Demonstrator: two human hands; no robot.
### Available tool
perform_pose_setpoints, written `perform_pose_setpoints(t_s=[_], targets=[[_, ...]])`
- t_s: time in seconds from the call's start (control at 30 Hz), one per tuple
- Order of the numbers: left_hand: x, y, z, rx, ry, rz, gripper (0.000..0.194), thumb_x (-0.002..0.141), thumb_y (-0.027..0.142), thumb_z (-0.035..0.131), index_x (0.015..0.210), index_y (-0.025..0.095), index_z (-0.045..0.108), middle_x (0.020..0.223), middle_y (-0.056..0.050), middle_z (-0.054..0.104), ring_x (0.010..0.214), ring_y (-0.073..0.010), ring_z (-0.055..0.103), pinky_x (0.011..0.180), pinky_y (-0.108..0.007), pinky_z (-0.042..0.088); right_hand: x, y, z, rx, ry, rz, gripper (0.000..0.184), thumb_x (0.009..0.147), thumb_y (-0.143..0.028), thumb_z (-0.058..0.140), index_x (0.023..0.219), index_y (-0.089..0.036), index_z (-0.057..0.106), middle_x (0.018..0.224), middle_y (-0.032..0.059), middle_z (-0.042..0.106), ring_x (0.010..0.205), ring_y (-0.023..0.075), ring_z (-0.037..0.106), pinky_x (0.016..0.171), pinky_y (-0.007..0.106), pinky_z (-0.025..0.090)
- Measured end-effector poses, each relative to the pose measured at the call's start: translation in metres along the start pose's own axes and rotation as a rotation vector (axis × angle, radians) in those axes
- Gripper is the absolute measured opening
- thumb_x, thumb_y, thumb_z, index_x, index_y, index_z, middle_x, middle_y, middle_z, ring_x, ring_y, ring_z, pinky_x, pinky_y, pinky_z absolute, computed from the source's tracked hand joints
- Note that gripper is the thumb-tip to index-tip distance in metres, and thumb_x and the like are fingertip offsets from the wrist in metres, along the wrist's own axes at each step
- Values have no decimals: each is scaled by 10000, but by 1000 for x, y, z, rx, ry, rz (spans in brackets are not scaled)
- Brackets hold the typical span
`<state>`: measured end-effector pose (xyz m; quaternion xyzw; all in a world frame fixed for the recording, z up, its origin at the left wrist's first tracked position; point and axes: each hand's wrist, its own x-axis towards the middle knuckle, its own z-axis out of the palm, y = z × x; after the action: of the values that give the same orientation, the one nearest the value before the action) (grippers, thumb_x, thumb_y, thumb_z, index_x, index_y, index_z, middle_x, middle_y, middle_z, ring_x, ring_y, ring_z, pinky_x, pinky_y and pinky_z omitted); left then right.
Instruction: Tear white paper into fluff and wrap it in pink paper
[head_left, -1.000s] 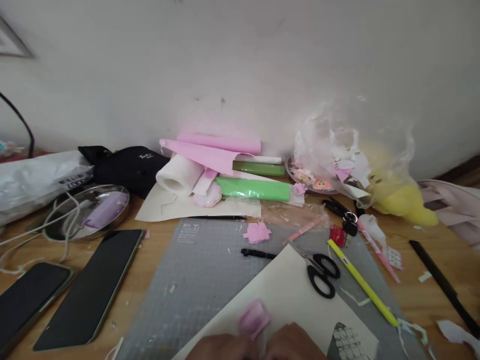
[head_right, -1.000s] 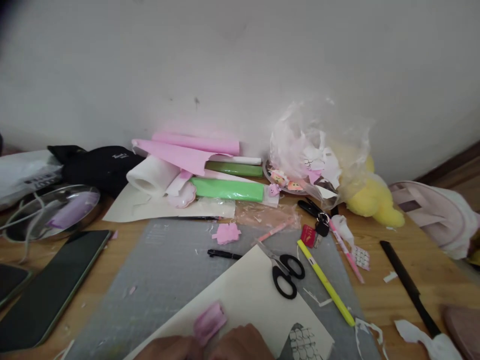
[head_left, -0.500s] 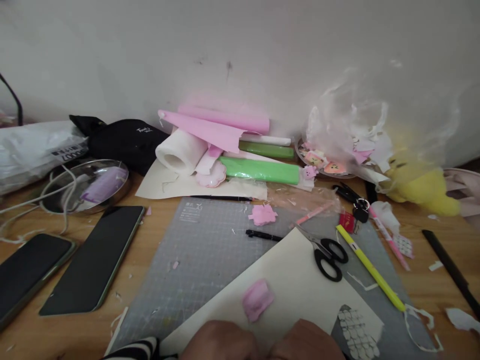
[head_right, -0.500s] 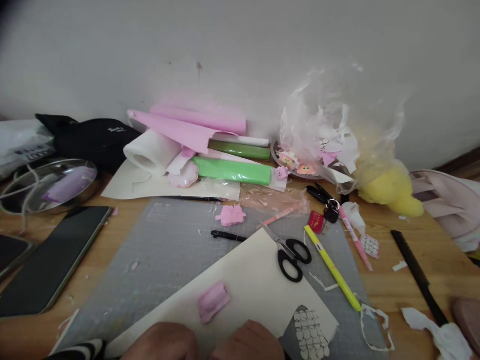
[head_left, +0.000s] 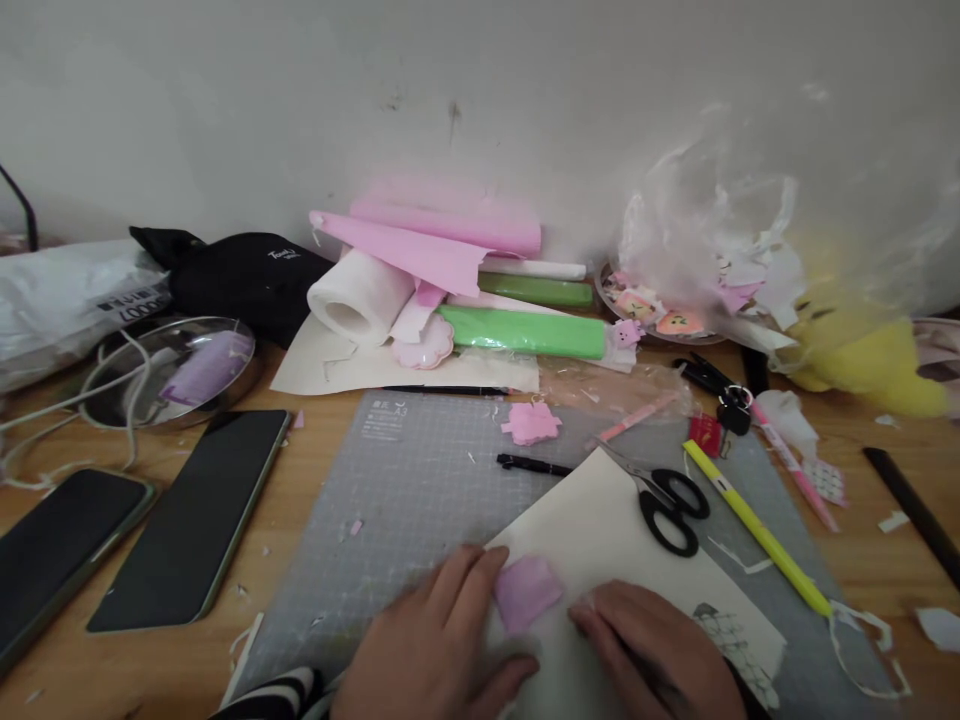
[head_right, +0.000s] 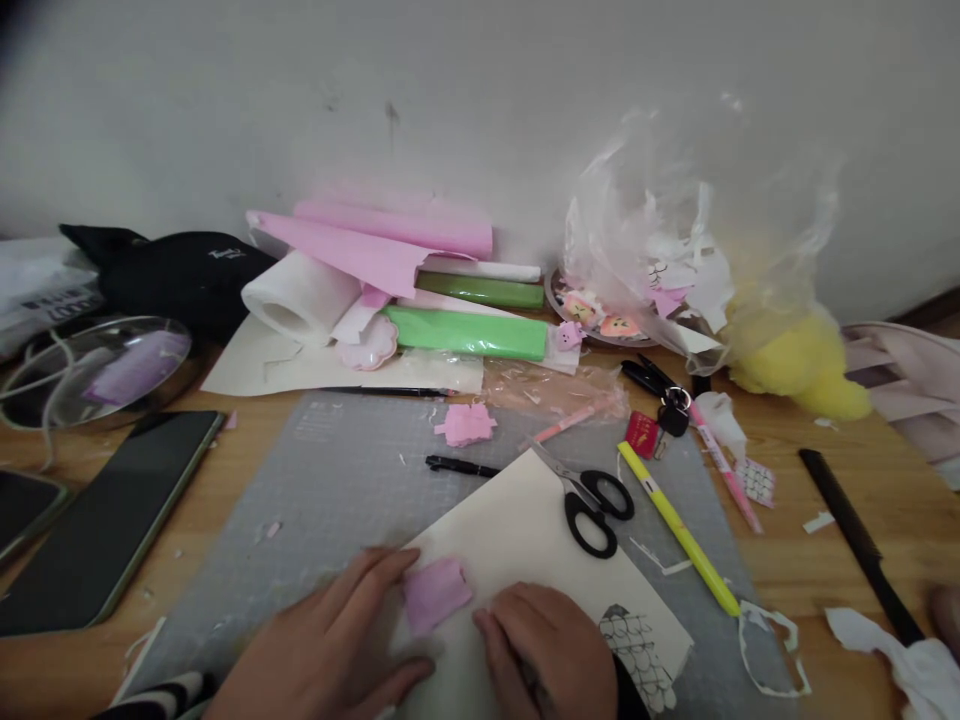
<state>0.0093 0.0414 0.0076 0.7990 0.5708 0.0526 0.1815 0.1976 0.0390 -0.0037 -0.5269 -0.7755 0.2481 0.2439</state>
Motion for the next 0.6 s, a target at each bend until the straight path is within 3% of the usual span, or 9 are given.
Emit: perform_pose_setpoints(t_s=[0.13, 0.43, 0.6], targets=[[7, 3, -3, -9, -38, 25, 303, 700, 279, 548, 998, 245, 506, 998, -25, 578, 803, -184, 596, 626, -297, 515, 4, -1, -4, 133, -96, -29, 166, 769, -145, 462, 808, -201, 613, 749, 24, 638, 694, 112, 576, 635, 188, 445], [5, -6, -4, -195, -49, 150, 317, 674, 224, 570, 978, 276, 498, 893, 29, 628, 712, -148, 609, 603, -250, 512, 7, -6, -6, 194, -132, 191, 176, 747, -259, 505, 608, -184, 581, 533, -14, 562, 503, 91, 500, 476, 181, 375], [4, -7, -3, -195, -25, 229, 319, 673, 257, 584, 982, 261, 505, 863, 22, 652, 691, -144, 618, 588, -221, 511, 4, -6, -3, 309, -32, 141, 197, 797, -213, 429, 730, -204, 614, 668, -2, 636, 632, 101, 560, 589, 193, 396]])
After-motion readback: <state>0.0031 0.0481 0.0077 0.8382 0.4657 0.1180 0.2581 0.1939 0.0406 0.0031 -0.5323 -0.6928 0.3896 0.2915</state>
